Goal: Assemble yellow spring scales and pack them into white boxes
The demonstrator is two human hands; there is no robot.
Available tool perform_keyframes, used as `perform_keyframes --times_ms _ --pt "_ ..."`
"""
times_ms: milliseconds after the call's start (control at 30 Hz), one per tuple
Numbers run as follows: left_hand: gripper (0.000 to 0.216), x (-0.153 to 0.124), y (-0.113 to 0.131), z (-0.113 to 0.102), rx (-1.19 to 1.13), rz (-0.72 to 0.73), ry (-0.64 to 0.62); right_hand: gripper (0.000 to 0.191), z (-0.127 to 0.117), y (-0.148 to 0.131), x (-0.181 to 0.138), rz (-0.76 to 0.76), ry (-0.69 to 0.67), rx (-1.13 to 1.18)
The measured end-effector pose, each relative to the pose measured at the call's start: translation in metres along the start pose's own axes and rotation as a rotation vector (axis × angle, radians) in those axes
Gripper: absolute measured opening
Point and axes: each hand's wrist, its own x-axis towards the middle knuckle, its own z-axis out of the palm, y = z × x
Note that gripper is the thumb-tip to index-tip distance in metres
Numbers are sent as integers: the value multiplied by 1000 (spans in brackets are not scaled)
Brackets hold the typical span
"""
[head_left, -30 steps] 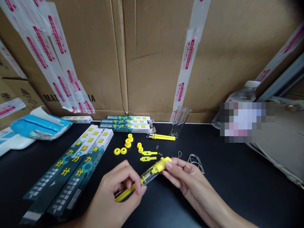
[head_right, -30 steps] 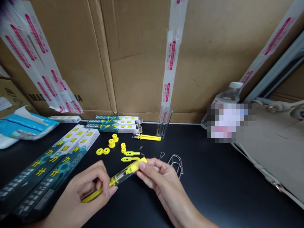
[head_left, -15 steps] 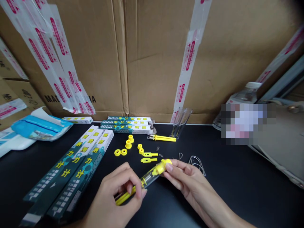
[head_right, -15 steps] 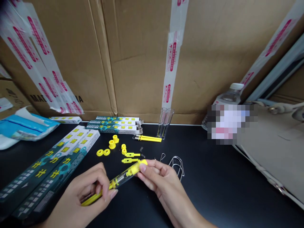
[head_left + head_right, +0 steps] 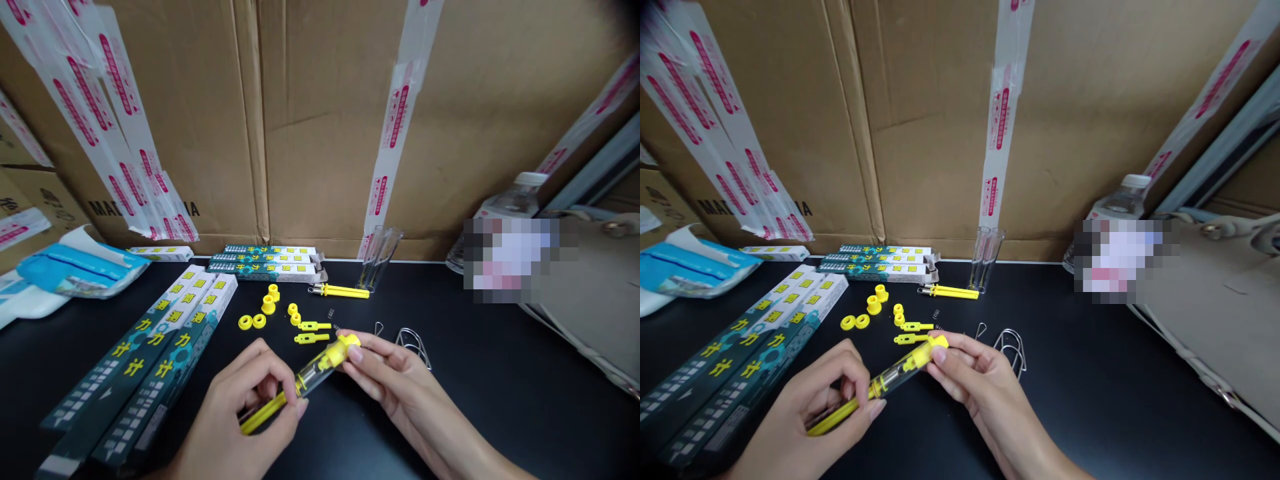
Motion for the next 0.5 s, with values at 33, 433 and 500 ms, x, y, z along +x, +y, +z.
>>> perform_keyframes --times_ms 33,433,500 --pt "17 0 0 0 -12 -2 4 26 0 0 0 -2 -4 -11" --pt "18 -3 5 -3 33 94 -34 26 2 -3 -3 18 9 -93" --pt "17 -2 4 -2 30 83 -16 24 3 -5 -4 27 6 -87"
